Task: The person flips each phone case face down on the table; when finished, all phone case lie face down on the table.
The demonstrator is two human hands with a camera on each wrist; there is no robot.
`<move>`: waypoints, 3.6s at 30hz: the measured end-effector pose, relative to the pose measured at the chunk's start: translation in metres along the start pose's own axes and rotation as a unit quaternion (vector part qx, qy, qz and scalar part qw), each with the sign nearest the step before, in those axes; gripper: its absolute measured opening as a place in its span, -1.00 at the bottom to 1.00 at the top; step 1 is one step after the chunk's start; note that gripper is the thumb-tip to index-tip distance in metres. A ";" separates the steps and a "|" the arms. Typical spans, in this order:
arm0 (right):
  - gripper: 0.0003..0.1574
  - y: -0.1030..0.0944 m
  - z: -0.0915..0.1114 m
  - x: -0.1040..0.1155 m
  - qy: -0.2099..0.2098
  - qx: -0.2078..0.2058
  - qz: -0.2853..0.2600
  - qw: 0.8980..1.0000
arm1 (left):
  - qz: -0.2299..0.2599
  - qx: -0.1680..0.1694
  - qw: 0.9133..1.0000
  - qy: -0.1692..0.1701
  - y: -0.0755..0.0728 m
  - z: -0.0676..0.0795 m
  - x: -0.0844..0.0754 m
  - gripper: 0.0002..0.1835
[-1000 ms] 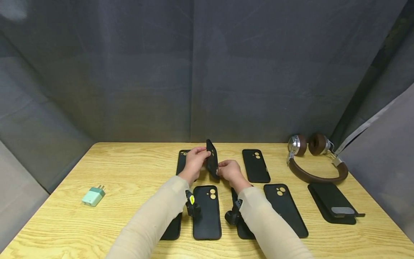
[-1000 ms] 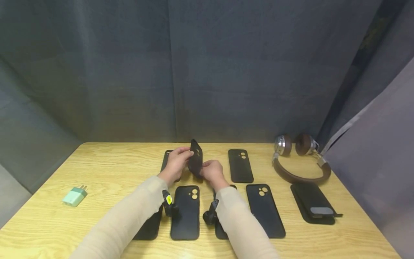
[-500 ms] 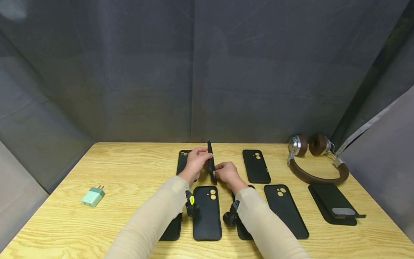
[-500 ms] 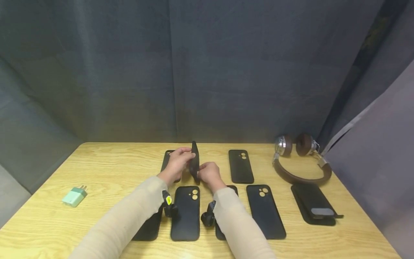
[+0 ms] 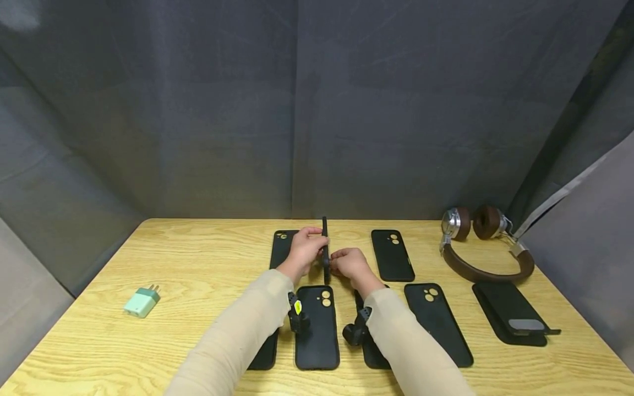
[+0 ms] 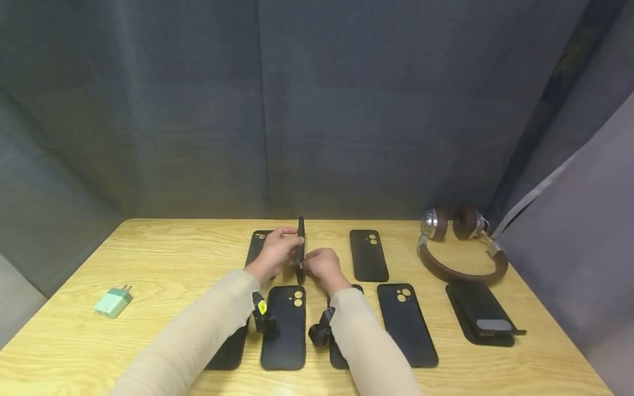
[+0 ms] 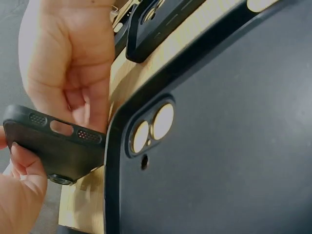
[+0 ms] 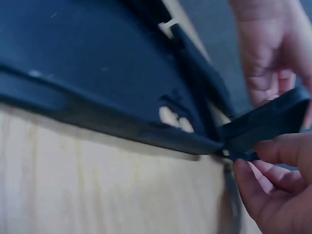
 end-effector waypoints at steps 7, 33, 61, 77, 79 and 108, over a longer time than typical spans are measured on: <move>-0.54 -0.020 0.009 0.018 0.020 0.035 -0.078 0.996 | -0.011 -0.002 1.000 0.000 0.002 0.000 0.000 -0.60; -0.66 -0.011 0.028 0.032 -0.040 0.010 -0.053 0.998 | -0.016 0.005 1.000 -0.008 0.004 0.002 -0.005 -0.59; -0.51 -0.032 0.031 0.043 -0.025 -0.009 -0.102 0.994 | -0.019 0.048 0.997 -0.064 -0.002 0.004 0.010 -0.58; -0.49 -0.049 0.026 0.030 -0.014 -0.017 -0.115 0.993 | 0.025 0.055 0.996 -0.071 -0.001 0.005 0.014 -0.62; -0.48 -0.051 0.025 0.028 -0.014 -0.015 -0.108 0.994 | 0.035 0.051 0.996 -0.066 -0.003 0.004 0.015 -0.60; -0.40 -0.047 0.005 -0.008 0.018 0.034 0.012 0.999 | -0.117 0.035 0.992 0.013 -0.006 0.014 0.012 -0.49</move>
Point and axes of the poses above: each hand's wrist, its own z-axis away from the middle knuckle, its own y-axis out of the palm, x = y × z, the point moved 4 cm from there along -z, towards the middle knuckle, and after that the axes turned 8 degrees about -x, right-handed, at the moved point
